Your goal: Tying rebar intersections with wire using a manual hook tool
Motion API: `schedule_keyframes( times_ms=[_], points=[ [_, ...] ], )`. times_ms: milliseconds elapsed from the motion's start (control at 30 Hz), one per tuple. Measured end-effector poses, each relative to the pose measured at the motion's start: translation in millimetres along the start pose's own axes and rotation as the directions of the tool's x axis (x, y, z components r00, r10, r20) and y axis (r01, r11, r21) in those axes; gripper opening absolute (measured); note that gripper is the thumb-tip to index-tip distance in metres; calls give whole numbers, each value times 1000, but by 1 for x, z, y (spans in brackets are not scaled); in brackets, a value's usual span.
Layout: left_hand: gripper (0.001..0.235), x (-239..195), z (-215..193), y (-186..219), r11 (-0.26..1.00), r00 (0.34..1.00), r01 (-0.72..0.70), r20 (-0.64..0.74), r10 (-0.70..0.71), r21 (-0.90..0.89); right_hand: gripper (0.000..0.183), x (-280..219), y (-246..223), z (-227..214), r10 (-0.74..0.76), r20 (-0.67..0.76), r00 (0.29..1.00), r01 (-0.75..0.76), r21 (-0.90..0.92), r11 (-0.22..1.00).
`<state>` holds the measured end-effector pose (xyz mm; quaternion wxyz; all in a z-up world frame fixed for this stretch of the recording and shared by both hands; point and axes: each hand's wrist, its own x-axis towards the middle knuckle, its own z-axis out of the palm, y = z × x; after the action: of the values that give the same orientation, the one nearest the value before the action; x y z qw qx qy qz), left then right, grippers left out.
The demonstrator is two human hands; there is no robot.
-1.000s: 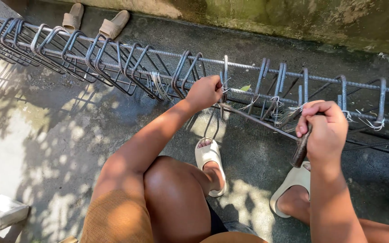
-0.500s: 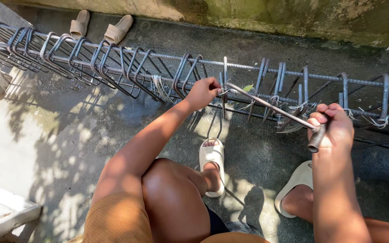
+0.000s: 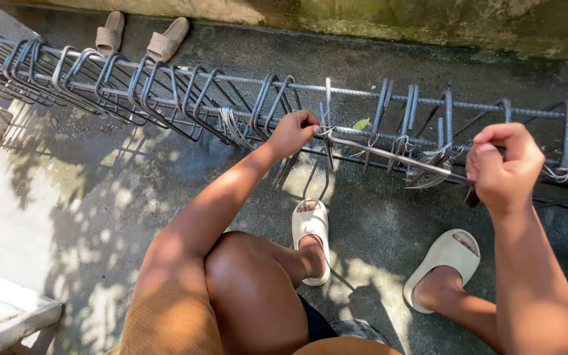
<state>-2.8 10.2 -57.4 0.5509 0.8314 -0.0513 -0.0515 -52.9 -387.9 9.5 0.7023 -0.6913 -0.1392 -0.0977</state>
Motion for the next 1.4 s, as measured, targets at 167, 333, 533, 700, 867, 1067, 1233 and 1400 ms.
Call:
schedule_keyframes(
  times_ms=[167,333,533,700,867,1067,1233,1400],
  points=[
    [7,2,1,-1,1000,1000,8,-6,-8,10,13,25,1,2,-124,187,974,153,-151,977],
    [6,2,-2,2,998,1000,-3,-7,4,65,12,62,-5,13,-194,281,940,277,-295,915],
    [4,1,-2,-3,986,999,-32,-31,38,166,15,109,-19,34,-142,409,901,299,-350,888],
    [11,-3,0,23,967,997,-10,-66,28,254,13,117,-25,52,-307,509,804,540,-409,736],
    [9,0,0,19,969,990,-67,-106,94,236,15,47,-38,51,-378,498,781,612,-488,622],
    [5,-7,9,11,987,994,-26,-102,43,160,13,-38,9,58,-703,376,604,769,-506,390],
    [13,-2,24,-6,993,988,88,-135,-78,76,14,-71,3,63,-732,373,570,801,-451,394],
    [43,-20,34,34,727,817,576,258,-516,-374,20,-97,7,74,-657,244,713,660,-552,510]
  ],
)
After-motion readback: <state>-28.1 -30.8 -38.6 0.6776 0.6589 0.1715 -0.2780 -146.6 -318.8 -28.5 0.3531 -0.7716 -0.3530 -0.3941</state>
